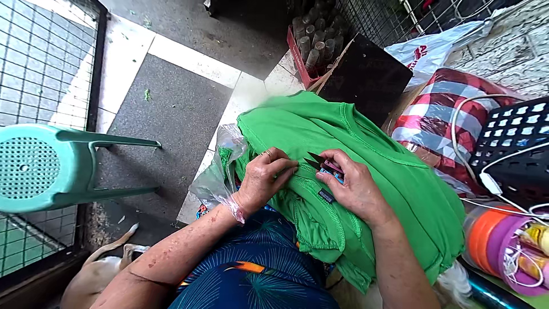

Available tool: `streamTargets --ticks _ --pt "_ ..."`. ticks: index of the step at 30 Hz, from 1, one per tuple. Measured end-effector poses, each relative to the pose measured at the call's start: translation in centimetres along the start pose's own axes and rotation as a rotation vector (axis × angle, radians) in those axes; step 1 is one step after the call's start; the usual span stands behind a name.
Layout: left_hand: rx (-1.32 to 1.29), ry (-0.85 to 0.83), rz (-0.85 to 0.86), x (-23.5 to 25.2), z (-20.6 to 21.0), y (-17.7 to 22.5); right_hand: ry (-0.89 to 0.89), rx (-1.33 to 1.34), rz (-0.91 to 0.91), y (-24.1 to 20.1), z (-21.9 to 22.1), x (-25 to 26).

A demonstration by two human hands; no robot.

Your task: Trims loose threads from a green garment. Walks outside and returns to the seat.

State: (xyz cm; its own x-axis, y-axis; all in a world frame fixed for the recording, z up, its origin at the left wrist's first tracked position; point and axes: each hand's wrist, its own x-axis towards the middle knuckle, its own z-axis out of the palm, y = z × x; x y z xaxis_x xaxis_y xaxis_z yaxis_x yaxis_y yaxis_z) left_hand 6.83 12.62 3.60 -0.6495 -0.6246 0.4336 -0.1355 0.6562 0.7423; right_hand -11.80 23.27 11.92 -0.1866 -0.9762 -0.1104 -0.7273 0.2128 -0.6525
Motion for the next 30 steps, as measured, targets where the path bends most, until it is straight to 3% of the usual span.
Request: streamTargets --ticks 8,15,21,26,30 --pt "-0.073 0.039 0.043 -1.0 -0.7 -0.4 0.015 -0.211 -0.248 0.0 0.6 -0.1" --pt "-0.143 0.054 0.001 -1.1 -0.4 -0.3 0.071 -0.405 -0.315 -1.0 1.9 0.4" --pt "-0.104 0.029 -0.028 -1.1 -0.2 -0.4 0.058 -0.407 -0.347 -0.7 2.7 1.0" --pt "-0.166 0.029 -0.09 -1.4 -0.3 -0.6 0.078 -0.341 -0.317 0.1 2.7 1.2" --pt "-0.358 0.087 -0.23 -2.1 -0.6 -0.8 0.0 -0.138 -0.133 -0.4 1.1 1.3"
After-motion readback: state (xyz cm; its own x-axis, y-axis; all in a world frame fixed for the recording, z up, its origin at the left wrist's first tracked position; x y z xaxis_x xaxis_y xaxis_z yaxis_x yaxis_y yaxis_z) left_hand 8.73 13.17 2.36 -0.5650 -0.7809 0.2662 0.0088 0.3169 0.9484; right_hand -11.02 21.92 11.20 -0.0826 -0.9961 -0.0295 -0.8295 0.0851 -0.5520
